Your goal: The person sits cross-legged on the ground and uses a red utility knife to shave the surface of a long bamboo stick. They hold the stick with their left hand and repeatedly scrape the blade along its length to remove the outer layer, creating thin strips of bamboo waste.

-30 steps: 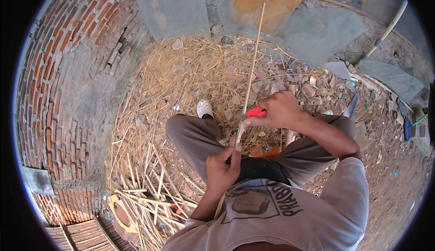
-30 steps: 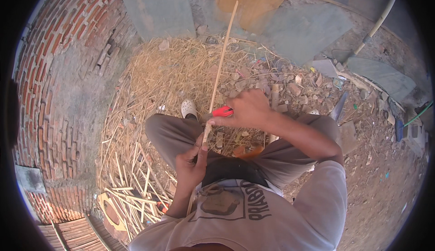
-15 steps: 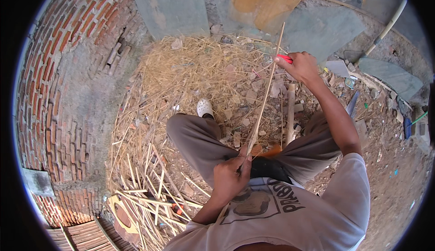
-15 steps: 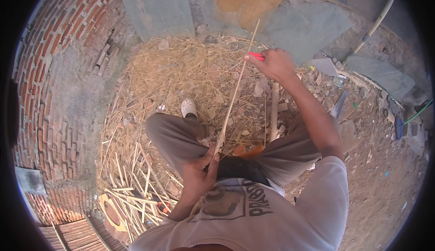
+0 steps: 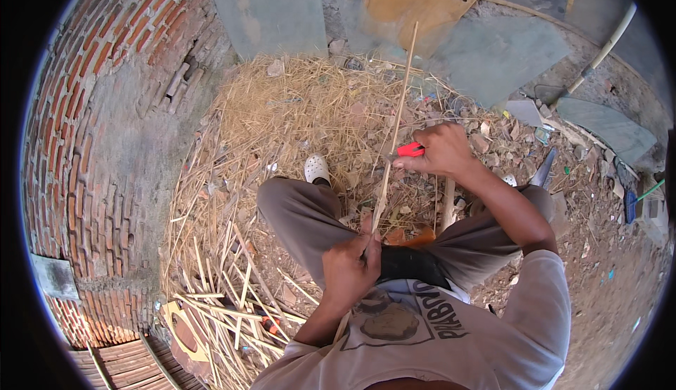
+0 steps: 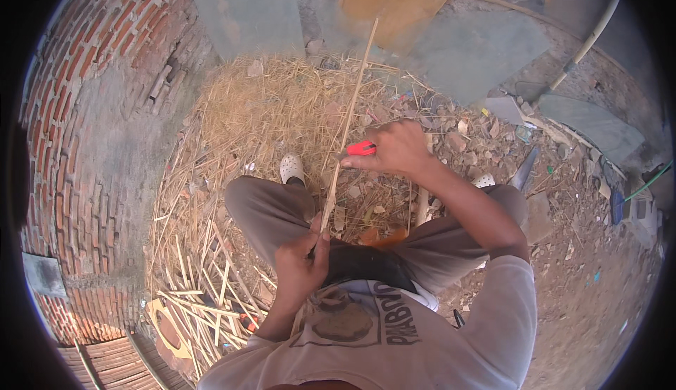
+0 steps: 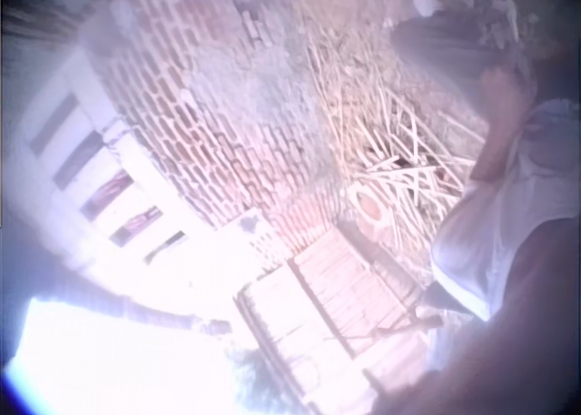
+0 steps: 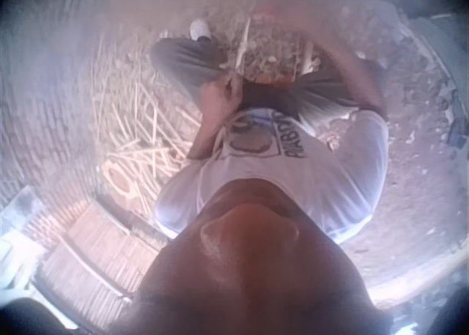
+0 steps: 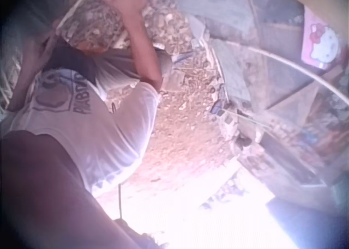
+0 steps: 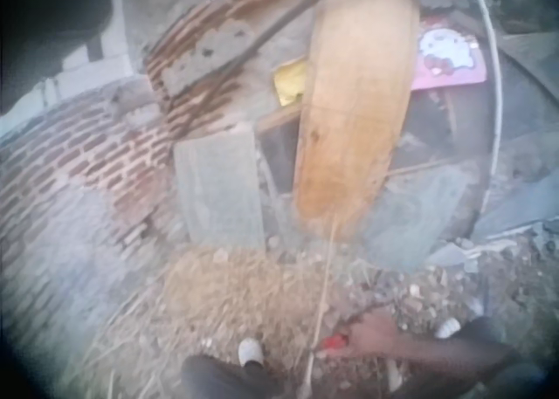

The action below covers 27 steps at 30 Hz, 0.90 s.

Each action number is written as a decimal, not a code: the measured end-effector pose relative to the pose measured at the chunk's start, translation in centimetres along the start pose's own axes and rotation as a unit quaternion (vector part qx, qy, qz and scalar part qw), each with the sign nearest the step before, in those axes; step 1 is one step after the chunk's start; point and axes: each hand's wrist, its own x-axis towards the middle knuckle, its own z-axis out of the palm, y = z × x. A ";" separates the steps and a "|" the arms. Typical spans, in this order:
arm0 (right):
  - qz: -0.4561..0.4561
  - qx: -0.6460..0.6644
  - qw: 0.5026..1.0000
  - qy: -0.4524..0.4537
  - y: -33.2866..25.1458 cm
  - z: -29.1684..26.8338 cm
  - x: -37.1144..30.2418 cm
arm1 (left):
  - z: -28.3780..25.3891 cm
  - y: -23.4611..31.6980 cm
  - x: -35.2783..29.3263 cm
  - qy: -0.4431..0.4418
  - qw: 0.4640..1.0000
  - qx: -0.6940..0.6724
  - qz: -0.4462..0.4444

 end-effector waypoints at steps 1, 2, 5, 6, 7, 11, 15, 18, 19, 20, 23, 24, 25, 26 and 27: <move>-0.011 -0.022 1.000 0.005 0.4 -0.2 0.4 | -0.1 0.1 0.1 -0.005 1.000 0.008 -0.001; -0.023 -0.044 0.999 0.010 0.8 -0.4 0.7 | -0.2 0.3 0.2 -0.010 1.000 0.015 -0.001; -0.018 -0.050 0.999 -0.008 1.0 -0.6 1.0 | -0.7 0.8 0.4 -0.028 0.999 0.037 -0.019; 0.024 -0.055 0.998 0.001 1.5 -0.7 1.3 | -0.8 0.8 0.4 -0.031 0.999 0.039 -0.008; 0.066 -0.061 0.996 0.009 2.4 -0.9 1.8 | -0.8 0.9 0.2 -0.035 0.999 0.041 0.002; 0.167 -0.091 0.982 0.006 8.2 -3.1 3.1 | -0.6 1.4 -1.3 -0.072 0.997 0.006 0.007; 0.159 -0.097 0.982 0.038 8.2 -2.9 3.3 | -1.0 1.2 -1.6 -0.075 0.997 0.013 0.029; 0.214 -0.097 0.970 0.060 10.8 -2.8 3.9 | -1.8 1.0 -2.5 -0.113 0.993 0.008 0.021; 0.279 -0.088 0.953 0.077 13.1 -3.4 4.0 | -2.2 1.1 -3.4 -0.134 0.991 -0.006 0.015; 0.349 -0.060 0.932 0.077 15.7 -4.1 3.9 | -2.7 1.2 -4.3 -0.154 0.988 -0.018 0.008; 0.471 -0.019 0.877 0.096 22.0 -5.7 2.5 | -3.3 0.7 -6.8 -0.151 0.985 -0.085 0.013; 0.479 -0.005 0.873 0.086 22.1 -5.7 2.2 | -3.4 0.3 -7.0 -0.150 0.985 -0.077 -0.015; 0.488 0.008 0.870 0.076 22.2 -5.6 2.0 | -3.6 -0.4 -7.0 -0.150 0.985 -0.070 -0.043; 0.496 0.021 0.865 0.067 22.3 -5.5 1.7 | -3.6 -0.9 -6.9 -0.149 0.984 -0.062 -0.069; 0.467 0.019 0.883 0.030 20.0 -5.0 2.5 | -3.2 -1.0 -6.6 -0.124 0.984 -0.083 -0.097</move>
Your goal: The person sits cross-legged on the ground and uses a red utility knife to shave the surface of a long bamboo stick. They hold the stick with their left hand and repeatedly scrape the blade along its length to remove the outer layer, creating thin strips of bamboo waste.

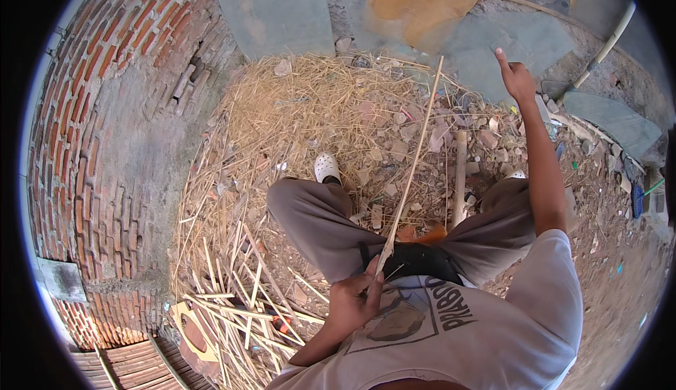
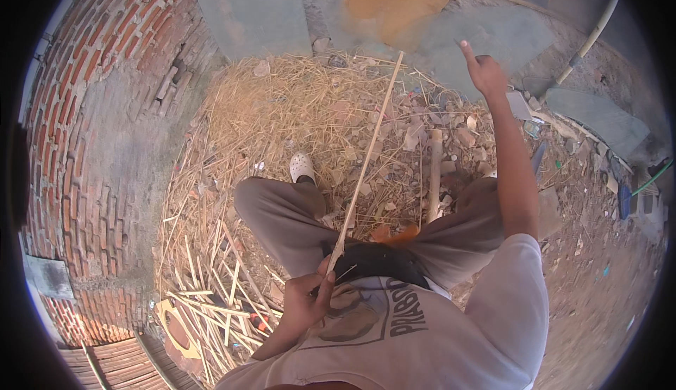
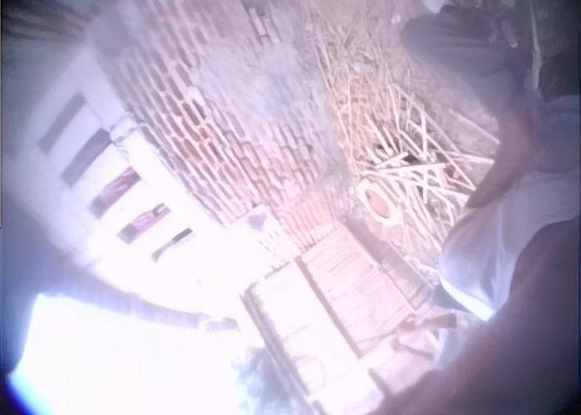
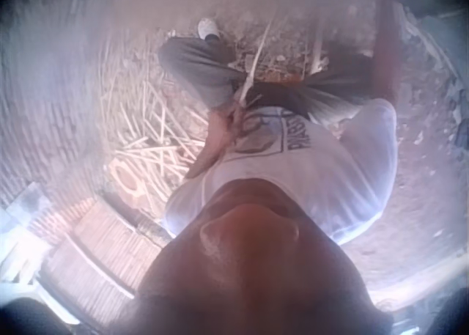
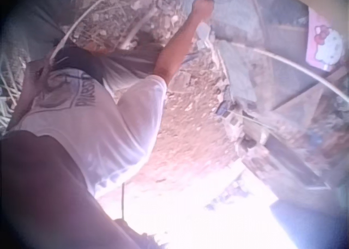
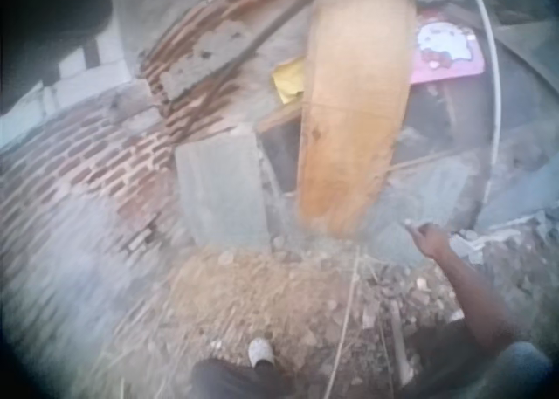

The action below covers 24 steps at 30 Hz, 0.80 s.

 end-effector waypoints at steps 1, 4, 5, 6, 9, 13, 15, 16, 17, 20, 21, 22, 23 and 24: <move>-0.032 -0.022 0.999 -0.032 -2.5 0.8 -2.9 | 0.4 0.0 0.8 0.024 0.999 -0.029 -0.022; -0.223 -0.030 0.971 -0.082 -7.3 2.8 -11.8 | 1.6 -1.0 3.5 0.095 0.995 -0.031 0.001; -0.299 -0.020 0.951 -0.075 -8.3 3.6 -14.5 | 1.9 -1.1 4.5 0.120 0.992 -0.019 0.025; -0.356 -0.038 0.928 -0.104 -9.2 3.6 -17.1 | 2.0 -0.8 5.3 0.117 0.993 -0.004 0.017; -0.474 -0.013 0.866 -0.157 -11.0 3.2 -22.5 | 1.1 0.8 6.8 0.118 0.992 0.041 0.008; -0.459 -0.039 0.880 -0.114 -10.4 4.2 -21.7 | 1.0 1.9 7.3 0.129 0.988 0.080 0.039; -0.393 -0.047 0.916 -0.067 -10.0 4.9 -18.5 | 1.3 2.1 7.4 0.127 0.986 0.098 0.048; -0.367 -0.061 0.927 -0.037 -10.0 4.6 -17.1 | 1.4 2.0 7.4 0.121 0.986 0.102 0.051; -0.378 -0.061 0.922 -0.054 -9.6 4.8 -17.6 | 1.6 1.8 7.3 0.115 0.986 0.107 0.054; -0.435 -0.066 0.892 -0.098 -10.0 5.0 -21.2 | 1.8 1.0 7.6 0.127 0.984 0.114 0.058; -0.458 -0.057 0.882 -0.091 -10.0 4.9 -21.6 | 1.6 1.3 7.6 0.123 0.983 0.123 0.055; -0.480 -0.048 0.872 -0.085 -10.0 4.7 -22.0 | 1.4 2.1 7.5 0.120 0.983 0.132 0.052; -0.501 -0.038 0.861 -0.079 -10.0 4.7 -22.1 | 1.3 2.4 7.6 0.116 0.982 0.140 0.048; -0.488 -0.024 0.870 -0.062 -10.1 4.8 -21.4 | 1.3 2.5 7.4 0.111 0.983 0.138 0.051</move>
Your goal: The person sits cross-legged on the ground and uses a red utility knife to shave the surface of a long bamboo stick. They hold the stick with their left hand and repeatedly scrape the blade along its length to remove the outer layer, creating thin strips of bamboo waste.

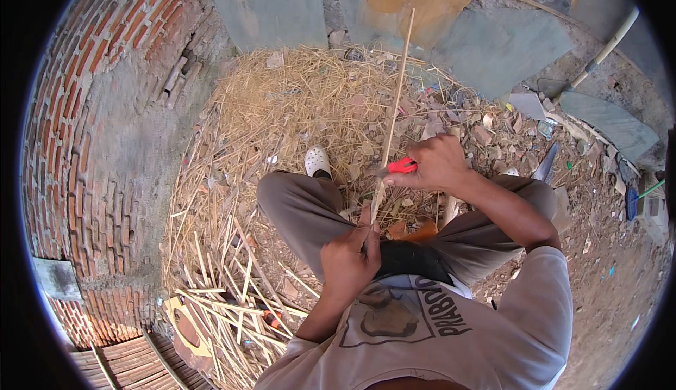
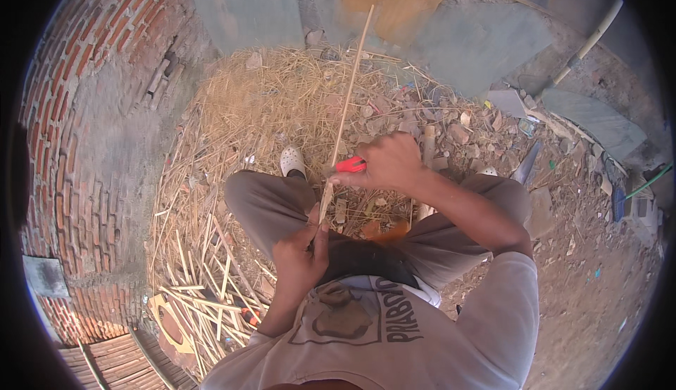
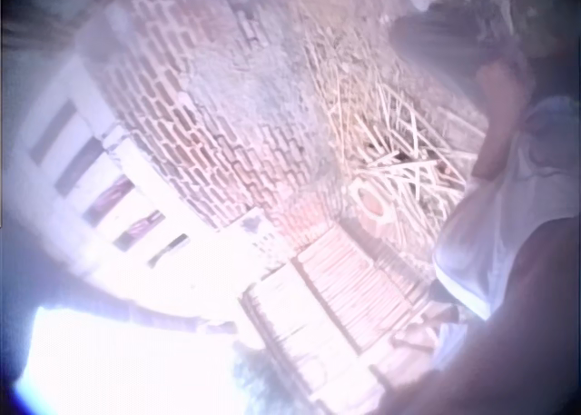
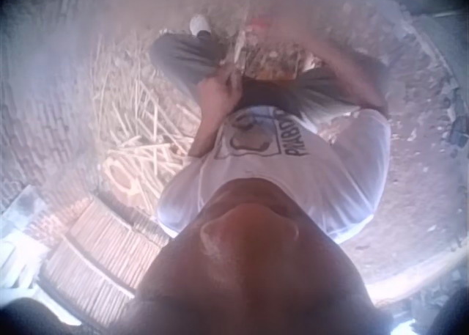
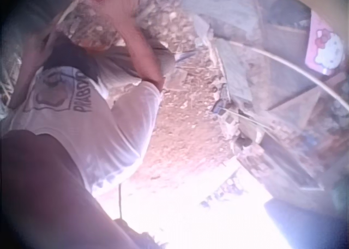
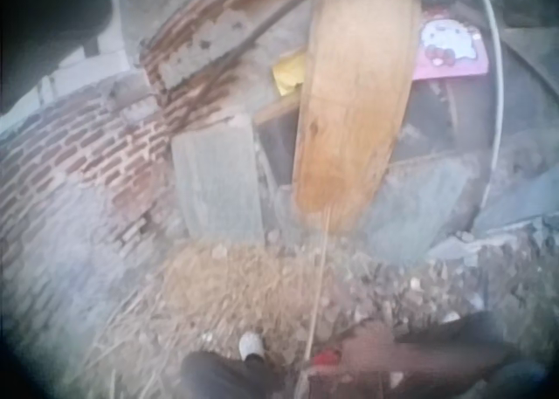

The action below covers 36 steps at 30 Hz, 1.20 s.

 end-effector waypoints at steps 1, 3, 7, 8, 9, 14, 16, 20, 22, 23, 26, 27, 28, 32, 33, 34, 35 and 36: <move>0.000 -0.010 1.000 0.003 0.7 0.1 0.3 | 0.0 0.0 0.2 0.001 1.000 -0.003 0.007; -0.001 -0.031 0.999 0.009 1.8 0.3 0.7 | -0.1 0.2 0.7 0.002 1.000 0.001 0.012; -0.015 -0.039 0.998 0.036 2.1 0.1 1.5 | -0.3 0.6 1.3 0.022 0.999 0.015 0.027; -0.017 -0.042 0.998 0.037 2.4 0.2 1.6 | -0.2 0.5 1.3 0.031 0.999 0.015 0.036; -0.018 -0.043 0.998 0.037 2.6 0.3 1.6 | -0.1 0.4 1.3 0.020 0.999 0.022 0.034; -0.007 -0.056 0.997 0.056 3.2 -0.1 1.9 | -0.3 0.4 1.3 0.001 0.999 0.030 0.032; -0.015 -0.034 0.997 0.069 3.4 0.3 1.9 | 0.0 0.1 1.2 0.009 0.998 0.024 0.050; -0.013 -0.044 0.997 0.061 3.4 0.3 2.0 | -0.2 0.6 1.4 0.021 0.999 0.023 0.042; 0.000 -0.046 0.998 0.045 3.1 0.0 2.1 | -0.3 0.4 1.3 0.009 0.999 0.031 0.037; 0.004 -0.053 0.998 0.036 3.1 0.0 2.2 | -0.3 0.2 1.2 0.003 0.999 0.035 0.034; 0.098 -0.067 0.993 0.020 5.0 -0.1 3.0 | 0.0 -0.2 0.7 0.009 0.998 0.030 0.060; 0.186 -0.063 0.980 0.025 8.4 -0.6 4.1 | 0.1 -0.2 0.1 -0.010 0.998 0.013 0.065; 0.274 -0.059 0.960 0.028 10.4 -0.9 4.2 | 0.4 -0.2 -0.9 -0.030 0.997 -0.006 0.070; 0.276 -0.058 0.960 0.005 10.0 -1.1 4.1 | 0.3 -0.4 -2.3 -0.052 0.997 -0.050 0.041; 0.271 -0.066 0.960 0.011 10.4 -1.0 4.1 | 0.0 -0.1 -2.4 -0.061 0.996 -0.056 0.029; 0.267 -0.074 0.961 0.018 11.1 -1.0 4.0 | -0.6 0.4 -2.3 -0.070 0.996 -0.062 0.017; 0.263 -0.082 0.961 0.024 12.0 -1.0 3.9 | -0.9 0.6 -2.4 -0.078 0.995 -0.068 0.006; 0.296 -0.074 0.952 0.027 13.3 -1.6 4.3 | -1.1 0.5 -2.8 -0.083 0.993 -0.079 0.010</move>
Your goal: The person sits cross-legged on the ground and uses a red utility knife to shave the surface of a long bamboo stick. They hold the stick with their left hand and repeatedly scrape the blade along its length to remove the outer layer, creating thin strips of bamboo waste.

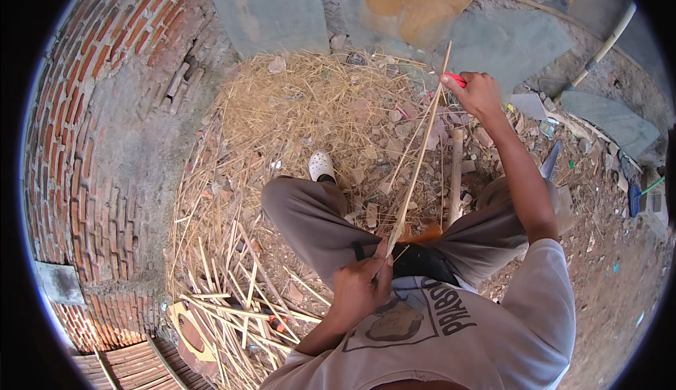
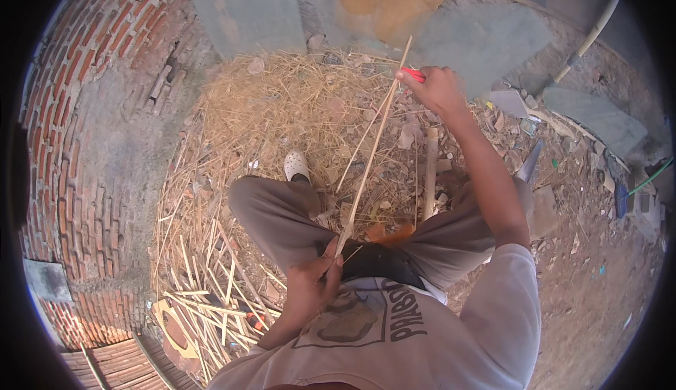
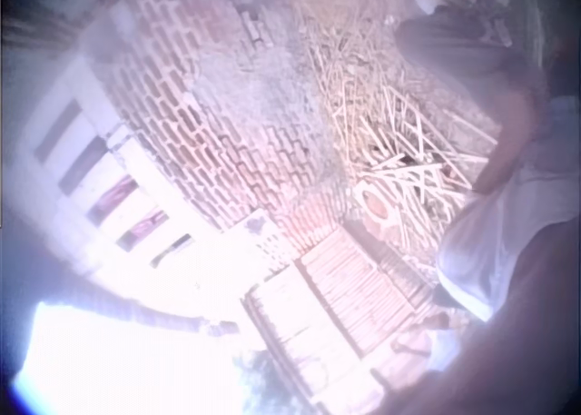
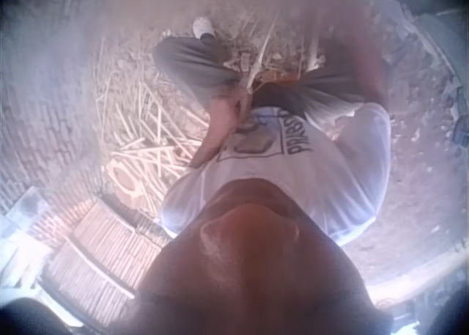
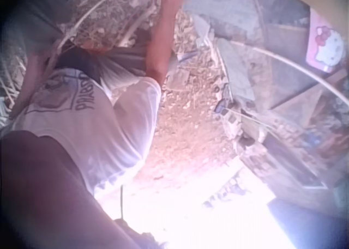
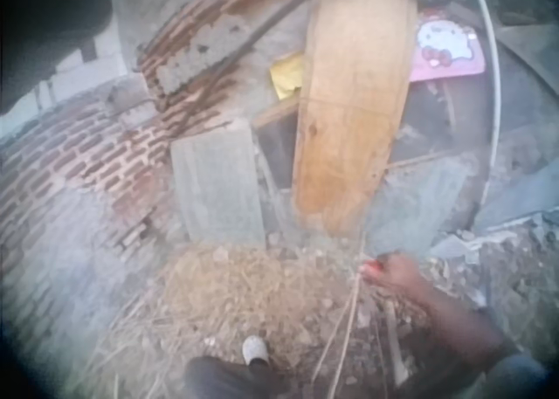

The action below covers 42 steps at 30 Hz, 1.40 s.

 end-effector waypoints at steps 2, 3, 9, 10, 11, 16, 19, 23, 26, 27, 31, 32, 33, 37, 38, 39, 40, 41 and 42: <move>0.074 0.015 0.997 -0.006 2.2 -1.0 1.6 | -0.1 -0.4 -1.9 -0.014 1.000 -0.021 0.010; 0.063 0.000 0.998 0.001 2.5 -0.9 1.8 | -0.2 -0.5 -2.3 -0.016 1.000 -0.024 0.011; 0.251 0.075 0.964 0.037 10.8 -0.6 5.4 | -1.1 -1.2 -5.0 -0.046 0.996 -0.068 0.026; 0.259 0.089 0.962 0.023 11.6 -1.7 5.3 | -1.1 -1.8 -5.3 -0.038 0.997 -0.065 0.010; 0.268 0.102 0.958 0.009 12.0 -2.1 5.3 | -1.2 -2.1 -5.3 -0.030 0.998 -0.062 -0.004; 0.046 0.090 0.991 -0.089 -1.1 -0.8 -2.2 | 0.0 -3.0 -1.5 0.015 0.924 -0.326 -0.200; -0.170 0.088 0.978 -0.077 -6.6 -1.1 -8.5 | 0.1 -2.6 1.2 0.032 0.917 -0.346 -0.194; -0.294 0.111 0.946 -0.080 -9.4 -1.9 -11.6 | 0.6 -2.4 2.1 0.044 0.953 -0.272 -0.127; -0.311 0.100 0.945 -0.026 -8.4 -1.5 -11.2 | 0.9 -1.3 2.6 0.065 0.974 -0.193 -0.095; -0.313 0.086 0.946 0.000 -8.0 -1.6 -10.5 | 1.3 -1.5 2.6 0.078 0.980 -0.172 -0.061; -0.294 0.088 0.952 0.006 -7.6 -1.1 -10.3 | 1.3 -1.4 2.7 0.078 0.992 -0.094 -0.028; -0.289 0.088 0.953 0.005 -7.6 -1.2 -10.3 | 0.9 -0.9 2.8 0.066 0.994 -0.077 -0.046; -0.283 0.089 0.955 0.003 -7.9 -1.5 -10.5 | 0.6 -0.6 2.9 0.067 0.995 -0.052 -0.049; -0.297 0.103 0.949 0.003 -8.3 -1.0 -11.7 | 1.1 -1.3 2.9 0.104 0.994 -0.041 -0.020; -0.303 0.096 0.948 0.009 -8.2 -0.9 -11.4 | 1.6 -1.8 2.7 0.121 0.991 -0.060 -0.003; -0.310 0.087 0.947 0.014 -7.6 -0.8 -10.8 | 1.6 -1.5 2.6 0.112 0.991 -0.065 -0.014; -0.316 0.078 0.945 0.018 -7.2 -0.7 -10.2 | 1.5 -1.0 2.7 0.104 0.992 -0.069 -0.026; -0.319 0.079 0.944 0.032 -7.0 -0.5 -9.9 | 1.4 -0.6 2.7 0.096 0.992 -0.074 -0.037; -0.325 0.080 0.941 0.049 -7.0 -0.3 -9.4 | 1.1 -0.3 2.8 0.090 0.993 -0.059 -0.038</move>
